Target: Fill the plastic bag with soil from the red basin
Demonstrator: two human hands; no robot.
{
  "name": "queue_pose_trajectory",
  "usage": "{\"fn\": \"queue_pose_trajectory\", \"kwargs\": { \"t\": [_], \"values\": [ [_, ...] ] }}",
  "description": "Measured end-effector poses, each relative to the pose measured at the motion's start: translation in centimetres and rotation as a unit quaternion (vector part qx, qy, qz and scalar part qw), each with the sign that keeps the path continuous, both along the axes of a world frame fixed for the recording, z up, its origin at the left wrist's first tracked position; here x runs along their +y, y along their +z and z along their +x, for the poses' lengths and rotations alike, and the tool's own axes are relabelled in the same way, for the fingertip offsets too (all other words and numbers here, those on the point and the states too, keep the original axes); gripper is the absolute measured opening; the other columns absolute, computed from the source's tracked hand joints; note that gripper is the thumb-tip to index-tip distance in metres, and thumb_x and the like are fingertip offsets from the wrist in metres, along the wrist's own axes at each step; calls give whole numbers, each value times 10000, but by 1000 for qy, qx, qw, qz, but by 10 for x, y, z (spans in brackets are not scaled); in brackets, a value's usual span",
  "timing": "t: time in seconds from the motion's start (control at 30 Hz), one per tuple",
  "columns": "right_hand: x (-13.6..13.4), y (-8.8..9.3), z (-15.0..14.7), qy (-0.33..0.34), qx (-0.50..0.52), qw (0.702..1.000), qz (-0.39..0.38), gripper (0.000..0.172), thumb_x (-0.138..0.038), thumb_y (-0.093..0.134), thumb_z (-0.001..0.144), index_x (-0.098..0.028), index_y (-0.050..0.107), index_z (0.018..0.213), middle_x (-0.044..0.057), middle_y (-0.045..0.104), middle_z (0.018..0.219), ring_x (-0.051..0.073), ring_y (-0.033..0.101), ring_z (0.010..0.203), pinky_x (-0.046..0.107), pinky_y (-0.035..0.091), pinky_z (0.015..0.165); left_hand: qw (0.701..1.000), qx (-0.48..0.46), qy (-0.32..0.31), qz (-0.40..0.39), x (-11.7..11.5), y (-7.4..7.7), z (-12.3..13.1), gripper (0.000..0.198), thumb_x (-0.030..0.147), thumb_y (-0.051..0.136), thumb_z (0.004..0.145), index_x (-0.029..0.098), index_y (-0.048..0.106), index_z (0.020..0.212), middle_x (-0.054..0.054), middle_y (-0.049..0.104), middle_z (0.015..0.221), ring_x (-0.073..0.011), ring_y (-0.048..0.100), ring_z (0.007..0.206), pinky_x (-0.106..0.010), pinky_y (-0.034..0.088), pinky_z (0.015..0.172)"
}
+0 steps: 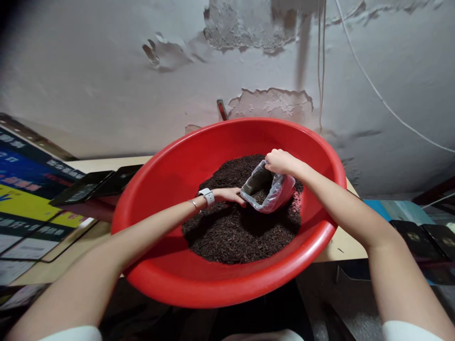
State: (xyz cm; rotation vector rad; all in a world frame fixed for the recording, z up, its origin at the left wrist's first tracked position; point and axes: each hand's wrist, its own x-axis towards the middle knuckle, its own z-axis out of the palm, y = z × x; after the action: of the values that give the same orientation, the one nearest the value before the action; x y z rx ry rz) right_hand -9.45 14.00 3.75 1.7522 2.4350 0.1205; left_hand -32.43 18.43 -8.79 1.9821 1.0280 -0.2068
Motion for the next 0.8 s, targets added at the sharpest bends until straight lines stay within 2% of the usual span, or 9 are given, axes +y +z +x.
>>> {"fn": "queue_pose_trajectory", "kwargs": {
  "t": [0.07,0.13,0.23,0.3,0.37,0.47,0.57,0.7,0.8],
  "values": [
    [0,1,-1,-2,-2,1000,-1,377,-262,426,894,-101,683,1117,189,677,1065,279,643,988,315,455,757,999,-7,36,29,2,20,2,549,383,646,609,199,571,1121,-29,657,979,-204,586,867,-233,454,610],
    [0,2,-1,-6,-2,1000,-7,378,-263,429,897,-106,681,1130,185,677,1077,271,640,999,309,454,766,992,-24,81,96,5,44,1,450,369,646,631,195,572,1040,-23,620,889,-174,555,766,-219,415,552],
    [-1,5,-3,-10,-1,1000,-13,378,-265,436,899,-110,677,1147,183,675,1090,266,635,1012,304,455,774,970,-88,150,170,1,85,0,411,375,662,660,207,539,1014,-14,560,852,-144,512,684,-206,377,491],
    [-2,6,-3,-6,-4,1000,-12,370,-260,443,898,-107,680,1137,182,677,1084,264,638,1003,301,454,773,960,-131,156,191,-9,110,5,392,379,664,684,213,530,1013,-8,552,855,-134,509,669,-202,378,487],
    [-2,7,-3,-4,-6,1000,-10,358,-259,451,896,-110,683,1125,176,681,1072,258,644,984,295,452,765,957,-159,123,211,-24,128,15,368,380,658,713,215,532,1018,-3,569,869,-134,523,677,-213,405,517],
    [-2,5,-3,-1,-1,1000,-13,344,-246,456,892,-128,687,1118,166,688,1054,253,651,967,287,450,740,954,-155,36,256,-43,135,38,361,330,666,735,205,550,1053,-14,626,935,-171,585,789,-271,478,672],
    [0,3,-1,5,-3,1000,-14,340,-207,448,885,-129,692,1108,170,688,1051,260,656,965,284,446,720,936,-105,-47,333,-54,125,61,461,241,681,730,175,532,1161,-67,661,1032,-236,619,931,-340,482,814],
    [3,3,5,11,-9,1000,-15,335,-221,452,888,-122,693,1098,172,688,1056,275,655,973,294,451,725,905,-72,-81,411,-61,116,73,580,255,734,710,164,505,1235,-116,647,1147,-283,608,1053,-372,475,878],
    [3,4,6,14,0,1000,-24,338,-254,458,890,-117,697,1086,177,689,1055,277,657,961,297,457,714,905,-90,-109,401,-61,123,67,470,320,739,722,181,582,1142,-88,659,1136,-262,607,1054,-358,471,895]
  ]
}}
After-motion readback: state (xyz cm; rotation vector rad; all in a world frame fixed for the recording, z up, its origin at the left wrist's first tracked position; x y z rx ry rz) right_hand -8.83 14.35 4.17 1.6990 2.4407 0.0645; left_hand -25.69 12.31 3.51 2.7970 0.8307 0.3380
